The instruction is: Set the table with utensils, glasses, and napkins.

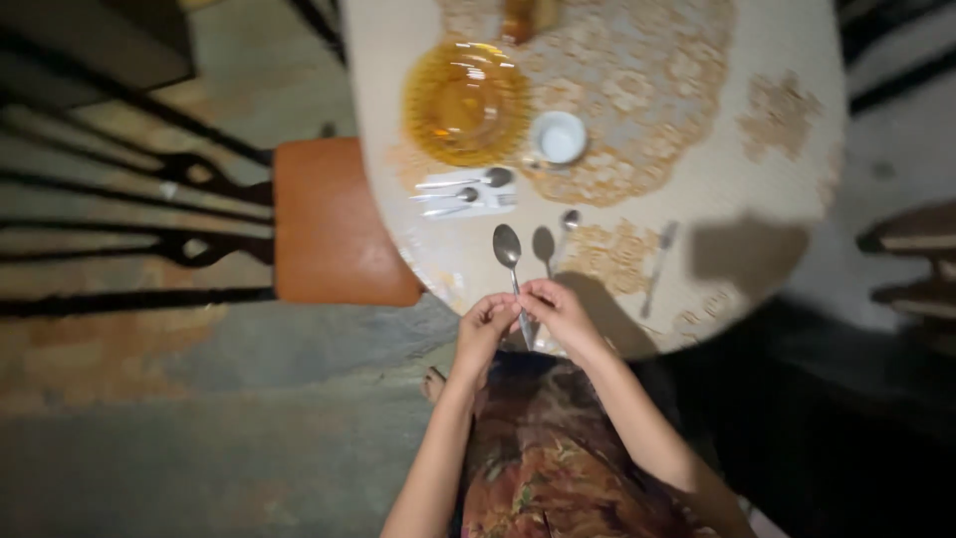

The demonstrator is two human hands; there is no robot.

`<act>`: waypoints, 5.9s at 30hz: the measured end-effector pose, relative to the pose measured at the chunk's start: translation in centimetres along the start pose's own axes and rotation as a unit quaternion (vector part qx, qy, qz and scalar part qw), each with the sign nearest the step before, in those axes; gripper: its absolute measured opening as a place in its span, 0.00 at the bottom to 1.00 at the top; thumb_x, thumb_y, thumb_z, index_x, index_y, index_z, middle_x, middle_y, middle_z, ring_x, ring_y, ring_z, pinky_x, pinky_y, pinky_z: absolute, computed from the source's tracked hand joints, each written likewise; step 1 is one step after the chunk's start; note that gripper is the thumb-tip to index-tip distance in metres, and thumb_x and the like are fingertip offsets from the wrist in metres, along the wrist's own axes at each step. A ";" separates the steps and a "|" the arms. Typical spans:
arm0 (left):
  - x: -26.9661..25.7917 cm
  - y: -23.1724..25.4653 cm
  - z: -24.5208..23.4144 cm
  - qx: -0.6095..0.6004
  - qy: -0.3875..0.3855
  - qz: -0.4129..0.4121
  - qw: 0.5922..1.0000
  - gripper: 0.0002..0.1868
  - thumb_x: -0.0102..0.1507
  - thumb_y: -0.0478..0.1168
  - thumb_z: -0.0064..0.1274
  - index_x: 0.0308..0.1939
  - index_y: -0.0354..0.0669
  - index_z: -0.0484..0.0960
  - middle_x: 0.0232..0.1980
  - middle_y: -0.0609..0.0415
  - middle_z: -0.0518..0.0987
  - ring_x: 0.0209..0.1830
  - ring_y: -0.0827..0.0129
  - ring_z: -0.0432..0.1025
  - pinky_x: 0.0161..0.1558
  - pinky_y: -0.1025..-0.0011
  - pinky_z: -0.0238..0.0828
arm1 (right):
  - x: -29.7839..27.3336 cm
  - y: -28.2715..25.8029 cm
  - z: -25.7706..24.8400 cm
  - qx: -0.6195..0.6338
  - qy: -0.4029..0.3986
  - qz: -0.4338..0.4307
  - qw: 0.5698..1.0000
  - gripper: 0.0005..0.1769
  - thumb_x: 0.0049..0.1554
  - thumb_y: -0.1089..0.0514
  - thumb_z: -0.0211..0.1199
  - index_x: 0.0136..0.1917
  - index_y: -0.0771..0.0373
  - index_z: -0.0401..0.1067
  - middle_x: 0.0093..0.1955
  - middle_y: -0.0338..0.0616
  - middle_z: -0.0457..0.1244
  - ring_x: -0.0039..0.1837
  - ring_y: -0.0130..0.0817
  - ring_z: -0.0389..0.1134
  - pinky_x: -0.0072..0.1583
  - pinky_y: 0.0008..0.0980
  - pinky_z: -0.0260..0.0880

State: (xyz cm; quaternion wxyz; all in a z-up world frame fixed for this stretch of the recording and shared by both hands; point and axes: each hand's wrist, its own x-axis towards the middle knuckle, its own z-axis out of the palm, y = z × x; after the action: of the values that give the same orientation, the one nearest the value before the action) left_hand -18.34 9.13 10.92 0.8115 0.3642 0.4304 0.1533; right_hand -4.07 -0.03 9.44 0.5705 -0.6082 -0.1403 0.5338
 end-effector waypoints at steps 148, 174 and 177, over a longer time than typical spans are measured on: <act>98.2 95.2 -11.1 0.456 -0.585 -0.218 0.634 0.10 0.65 0.32 0.58 0.48 0.31 0.82 0.45 0.52 0.81 0.44 0.72 0.78 0.49 0.72 0.82 | 103.7 -57.7 45.2 0.483 0.594 -0.197 0.612 0.03 0.64 0.60 0.58 0.51 0.60 0.70 0.46 0.35 0.65 0.49 0.24 0.66 0.51 0.25 0.66; 99.4 71.6 4.2 0.549 -0.692 -0.199 0.424 0.15 0.62 0.37 0.62 0.48 0.30 0.82 0.44 0.51 0.84 0.40 0.72 0.78 0.40 0.75 0.78 | 101.9 -54.1 30.1 0.206 0.913 0.096 0.340 0.08 0.58 0.61 0.66 0.51 0.64 0.76 0.45 0.46 0.69 0.44 0.34 0.73 0.45 0.31 0.74; 99.9 69.7 4.1 0.565 -0.655 -0.230 0.446 0.14 0.62 0.37 0.61 0.49 0.29 0.82 0.42 0.50 0.83 0.39 0.72 0.78 0.41 0.75 0.80 | 101.5 -54.1 29.4 0.168 0.911 0.124 0.357 0.08 0.58 0.61 0.66 0.52 0.62 0.76 0.46 0.48 0.67 0.44 0.41 0.72 0.45 0.35 0.74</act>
State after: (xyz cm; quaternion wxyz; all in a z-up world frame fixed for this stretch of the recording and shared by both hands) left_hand 47.69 111.39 4.17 0.4737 0.6221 -0.1688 -0.6001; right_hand 35.45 111.85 11.92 0.3674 -0.6246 0.6343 -0.2693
